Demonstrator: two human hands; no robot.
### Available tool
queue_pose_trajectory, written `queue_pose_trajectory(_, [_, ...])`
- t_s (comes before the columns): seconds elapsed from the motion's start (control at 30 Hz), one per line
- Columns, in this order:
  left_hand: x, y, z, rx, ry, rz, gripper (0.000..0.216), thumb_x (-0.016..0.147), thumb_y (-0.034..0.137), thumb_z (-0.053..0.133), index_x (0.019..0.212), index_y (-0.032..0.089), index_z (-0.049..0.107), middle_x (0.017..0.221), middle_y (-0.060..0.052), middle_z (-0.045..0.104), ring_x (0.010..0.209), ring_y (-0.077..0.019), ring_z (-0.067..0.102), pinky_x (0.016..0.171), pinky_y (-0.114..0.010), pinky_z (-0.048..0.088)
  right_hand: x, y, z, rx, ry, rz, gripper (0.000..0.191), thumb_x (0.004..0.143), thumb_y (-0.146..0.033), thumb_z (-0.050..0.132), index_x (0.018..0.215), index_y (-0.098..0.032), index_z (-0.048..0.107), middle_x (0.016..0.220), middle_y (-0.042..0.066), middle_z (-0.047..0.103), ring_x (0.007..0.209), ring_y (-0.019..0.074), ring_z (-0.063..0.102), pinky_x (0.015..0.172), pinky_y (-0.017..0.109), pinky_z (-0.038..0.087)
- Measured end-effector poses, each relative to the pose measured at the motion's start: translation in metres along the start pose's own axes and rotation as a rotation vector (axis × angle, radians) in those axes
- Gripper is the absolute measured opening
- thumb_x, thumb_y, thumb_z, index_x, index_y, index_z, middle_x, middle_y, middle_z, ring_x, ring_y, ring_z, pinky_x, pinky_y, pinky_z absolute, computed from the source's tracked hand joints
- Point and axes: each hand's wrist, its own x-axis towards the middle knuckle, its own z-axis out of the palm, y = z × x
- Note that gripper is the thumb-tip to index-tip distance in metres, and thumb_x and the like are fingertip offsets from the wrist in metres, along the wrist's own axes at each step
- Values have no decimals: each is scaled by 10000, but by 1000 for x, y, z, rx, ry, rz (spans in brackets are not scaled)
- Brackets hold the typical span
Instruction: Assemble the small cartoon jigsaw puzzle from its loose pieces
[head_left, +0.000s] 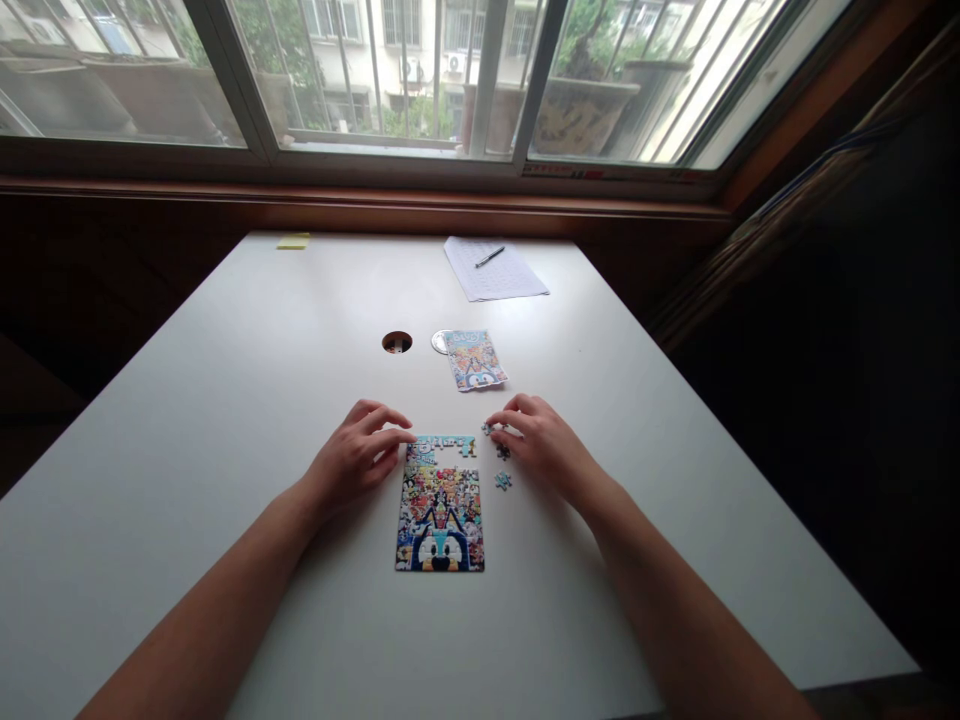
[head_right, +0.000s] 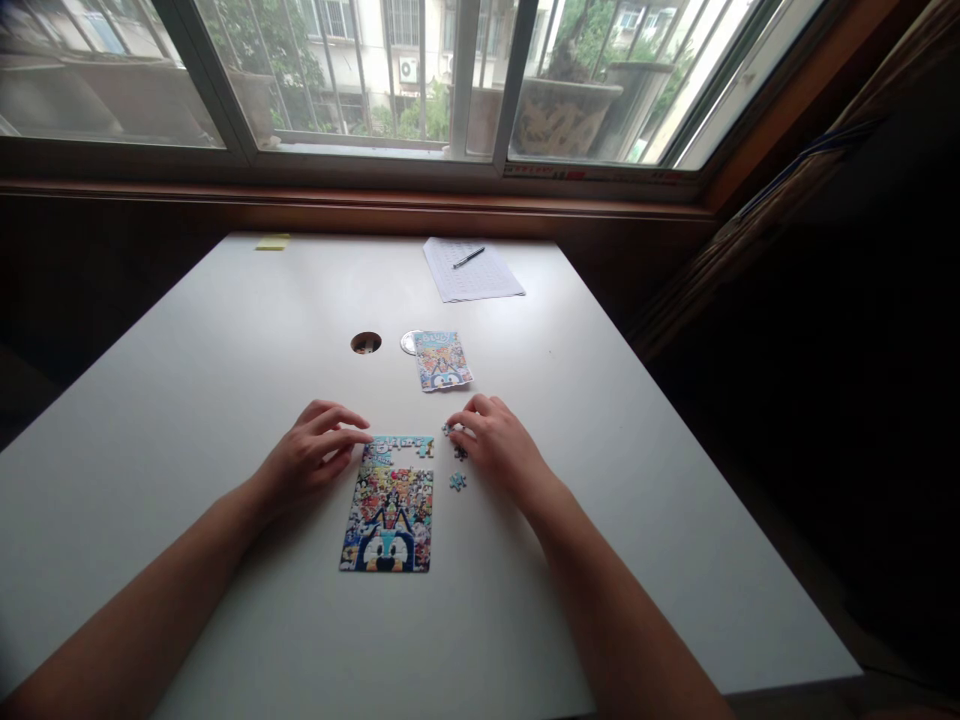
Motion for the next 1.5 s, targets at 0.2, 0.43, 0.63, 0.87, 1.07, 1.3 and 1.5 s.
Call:
queue_pose_trajectory(0.2, [0,0,0,-13,-2,7,270,883,86,567,1072,240,683,1133,-55,653,1069,-240,494,914,-416,486,1,-3,-1,46,-49,32,111,915,-211,630,992,-223,709,1034,74,616,1005,238,565,913,377,477])
queue_pose_trajectory(0.43, [0,0,0,-15,-6,6,270,887,91,561,1077,239,684,1126,-58,655,1064,-236,502,918,-419,484,2,-9,-4,59,-109,77,84,914,-205,617,971,-208,678,1046,93,601,1024,250,565,920,393,476])
queue_pose_trajectory(0.63, [0,0,0,-20,-14,12,263,890,92,564,1068,239,691,1122,-62,657,1059,-234,506,907,-413,489,1,-6,-1,61,-88,35,98,906,-193,610,985,-219,661,1066,90,617,1037,256,557,918,407,476])
queue_pose_trajectory(0.87, [1,1,-1,-26,-18,6,251,899,98,560,1069,234,684,1120,-60,656,1058,-235,501,908,-413,490,1,-4,-1,88,-92,-29,93,910,-177,606,974,-223,655,1053,72,654,1022,241,567,907,387,474])
queue_pose_trajectory(1.07, [1,1,-1,-27,-12,7,255,897,95,563,1069,239,685,1121,-57,655,1057,-232,503,909,-408,488,2,-1,-3,114,-48,-27,252,926,-146,575,1147,-235,658,1073,82,654,1016,239,571,894,396,497])
queue_pose_trajectory(1.3, [1,0,1,-34,-12,19,324,883,67,554,1106,258,688,1125,-56,651,1051,-232,501,911,-409,484,1,7,0,48,-64,-77,234,920,-153,594,1056,-280,736,1049,75,638,995,235,573,887,393,501])
queue_pose_trajectory(1.5, [1,0,1,-36,-39,31,364,885,62,547,1143,277,687,1148,-59,644,1062,-236,493,910,-405,483,2,1,0,54,-71,-30,121,893,-188,651,972,-246,722,1030,73,633,989,239,569,880,387,495])
